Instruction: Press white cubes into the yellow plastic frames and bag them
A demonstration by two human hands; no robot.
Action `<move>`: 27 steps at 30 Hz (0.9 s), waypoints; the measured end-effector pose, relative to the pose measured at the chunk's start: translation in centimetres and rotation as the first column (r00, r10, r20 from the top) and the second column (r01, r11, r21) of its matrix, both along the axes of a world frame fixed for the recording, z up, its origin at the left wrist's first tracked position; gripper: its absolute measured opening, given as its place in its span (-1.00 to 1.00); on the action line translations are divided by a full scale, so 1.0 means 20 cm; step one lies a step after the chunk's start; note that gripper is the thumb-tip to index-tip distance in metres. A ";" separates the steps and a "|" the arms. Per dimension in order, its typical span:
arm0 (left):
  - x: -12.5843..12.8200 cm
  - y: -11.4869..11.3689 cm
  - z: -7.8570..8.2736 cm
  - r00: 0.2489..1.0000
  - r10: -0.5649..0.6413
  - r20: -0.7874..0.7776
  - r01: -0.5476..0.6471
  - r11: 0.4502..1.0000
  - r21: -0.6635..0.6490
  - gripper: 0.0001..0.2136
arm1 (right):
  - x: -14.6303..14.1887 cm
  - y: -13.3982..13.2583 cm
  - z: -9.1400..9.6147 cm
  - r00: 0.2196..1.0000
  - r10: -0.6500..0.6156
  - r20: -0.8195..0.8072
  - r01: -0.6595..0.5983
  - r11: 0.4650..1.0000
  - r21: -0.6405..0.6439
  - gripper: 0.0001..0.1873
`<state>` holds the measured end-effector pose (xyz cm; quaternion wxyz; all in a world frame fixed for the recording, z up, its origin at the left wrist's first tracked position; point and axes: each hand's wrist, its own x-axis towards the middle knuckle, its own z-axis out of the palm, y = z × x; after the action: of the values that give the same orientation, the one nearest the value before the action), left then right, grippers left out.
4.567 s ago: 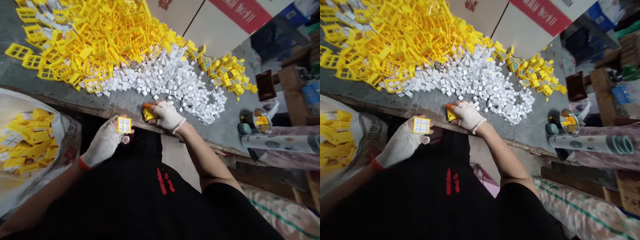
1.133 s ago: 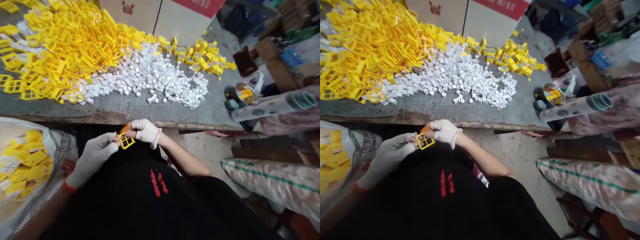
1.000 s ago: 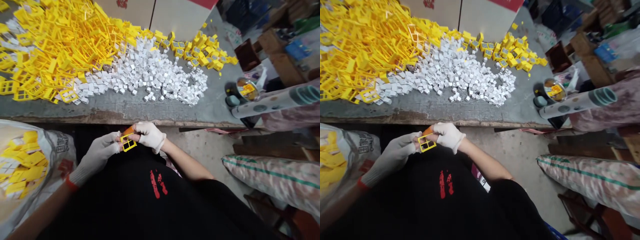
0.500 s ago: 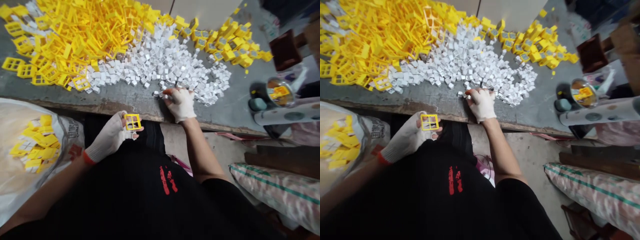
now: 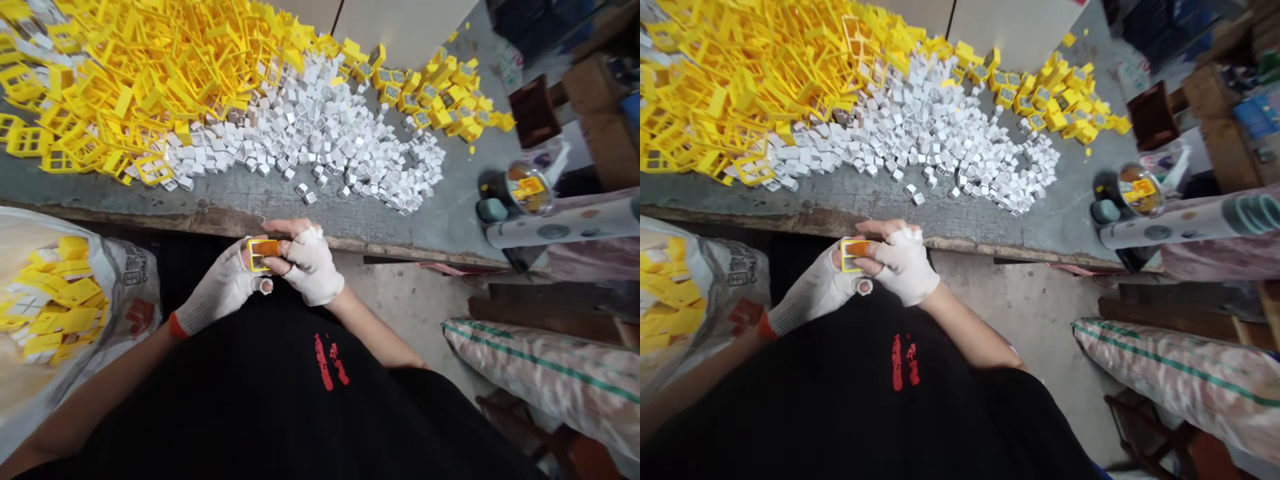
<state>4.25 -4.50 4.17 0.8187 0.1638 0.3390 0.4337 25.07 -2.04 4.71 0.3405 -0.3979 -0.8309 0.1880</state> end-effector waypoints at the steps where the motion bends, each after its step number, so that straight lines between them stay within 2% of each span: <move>1: 0.00 0.00 -0.01 1.000 0.004 -0.015 -0.004 1.000 -0.004 -0.48 | 0.05 0.02 -0.01 1.000 -0.011 0.014 0.012 1.000 -0.013 -0.65; 3: -0.01 0.00 -0.01 0.998 0.021 -0.053 -0.022 1.000 -0.009 -0.50 | 0.16 0.10 -0.03 0.990 -0.135 0.040 0.136 0.990 -0.028 -0.65; 5: -0.01 0.01 0.00 0.994 0.057 -0.091 -0.058 0.998 -0.003 -0.54 | 0.27 0.22 -0.06 0.935 -0.333 0.119 0.338 0.941 -0.028 -0.66; 6: -0.01 0.01 0.01 0.991 0.080 -0.108 -0.080 0.997 0.002 -0.58 | 0.32 0.28 -0.09 0.902 -0.389 0.188 0.401 0.916 -0.028 -0.66; 8: 0.00 0.01 0.02 0.985 0.108 -0.135 -0.109 0.994 0.004 -0.63 | 0.37 0.40 -0.13 0.867 -0.382 0.320 0.414 0.910 -0.035 -0.64; 10: 0.00 0.02 0.02 0.981 0.116 -0.155 -0.117 0.993 -0.001 -0.67 | 0.39 0.46 -0.17 0.866 -0.316 0.386 0.364 0.930 -0.055 -0.66; 12: 0.00 0.02 0.02 0.978 0.123 -0.166 -0.125 0.992 -0.001 -0.69 | 0.37 0.46 -0.17 0.877 -0.290 0.383 0.340 0.938 -0.068 -0.75; 15: 0.00 0.01 0.02 0.979 0.135 -0.152 -0.137 0.991 -0.002 -0.60 | 0.29 0.35 -0.13 0.934 -0.253 0.251 0.270 0.962 -0.034 -0.80; 19: 0.02 0.02 0.03 0.992 0.097 -0.085 -0.098 0.995 -0.012 -0.54 | 0.15 0.15 -0.02 1.000 -0.008 0.022 0.007 0.999 0.038 -0.64; 22: 0.02 0.01 0.03 0.998 0.053 -0.023 -0.053 0.998 -0.022 -0.67 | 0.05 0.09 0.01 0.982 0.181 -0.048 -0.177 0.981 0.075 -0.56; 27: -0.04 -0.01 -0.02 0.989 -0.143 0.037 0.146 0.985 -0.092 -0.77 | 0.02 0.14 -0.02 0.924 0.379 -0.048 -0.376 0.925 0.058 -0.52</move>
<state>3.44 -4.74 3.70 0.8599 0.1424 0.3337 0.3590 25.45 0.82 4.30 0.3315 -0.2164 -0.8859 0.2417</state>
